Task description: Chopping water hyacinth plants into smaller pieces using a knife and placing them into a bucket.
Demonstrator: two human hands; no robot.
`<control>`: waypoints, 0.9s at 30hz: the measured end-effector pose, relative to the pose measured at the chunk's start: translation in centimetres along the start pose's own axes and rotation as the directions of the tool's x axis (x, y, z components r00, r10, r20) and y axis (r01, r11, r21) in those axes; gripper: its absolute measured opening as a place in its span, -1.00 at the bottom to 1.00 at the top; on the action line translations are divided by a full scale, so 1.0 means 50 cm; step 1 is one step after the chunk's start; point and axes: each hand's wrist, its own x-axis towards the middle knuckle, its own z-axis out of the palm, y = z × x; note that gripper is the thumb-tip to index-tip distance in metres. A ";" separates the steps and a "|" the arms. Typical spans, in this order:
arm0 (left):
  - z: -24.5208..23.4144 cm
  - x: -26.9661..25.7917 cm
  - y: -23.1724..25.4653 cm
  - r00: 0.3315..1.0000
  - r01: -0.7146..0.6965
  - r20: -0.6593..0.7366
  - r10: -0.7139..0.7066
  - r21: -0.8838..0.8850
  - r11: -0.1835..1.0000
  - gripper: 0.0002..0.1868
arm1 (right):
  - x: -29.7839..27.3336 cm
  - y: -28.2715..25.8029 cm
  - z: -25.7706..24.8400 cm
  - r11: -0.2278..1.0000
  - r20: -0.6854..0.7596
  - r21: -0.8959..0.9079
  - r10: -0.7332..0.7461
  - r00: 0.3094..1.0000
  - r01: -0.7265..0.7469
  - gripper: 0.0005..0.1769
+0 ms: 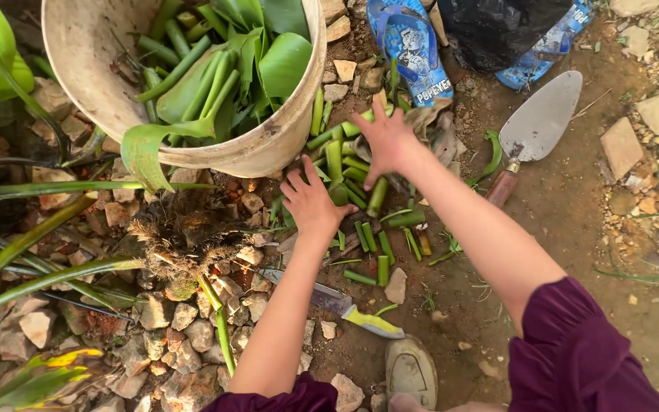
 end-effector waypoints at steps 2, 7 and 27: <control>-0.001 -0.003 0.000 1.000 -0.019 -0.002 0.019 -0.055 0.998 0.47 | -0.044 -0.026 -0.001 1.000 -0.024 -0.013 0.021 0.999 -0.021 0.63; 0.031 0.006 -0.004 0.995 -0.102 -0.042 0.095 -0.241 0.965 0.20 | -0.052 -0.042 0.040 1.000 -0.126 -0.013 0.020 0.992 -0.022 0.37; -0.424 -0.108 0.139 0.500 -0.822 -0.636 0.588 -0.134 0.554 -0.21 | -0.349 -0.031 -0.327 0.708 -0.776 0.154 -0.346 0.528 0.689 -0.04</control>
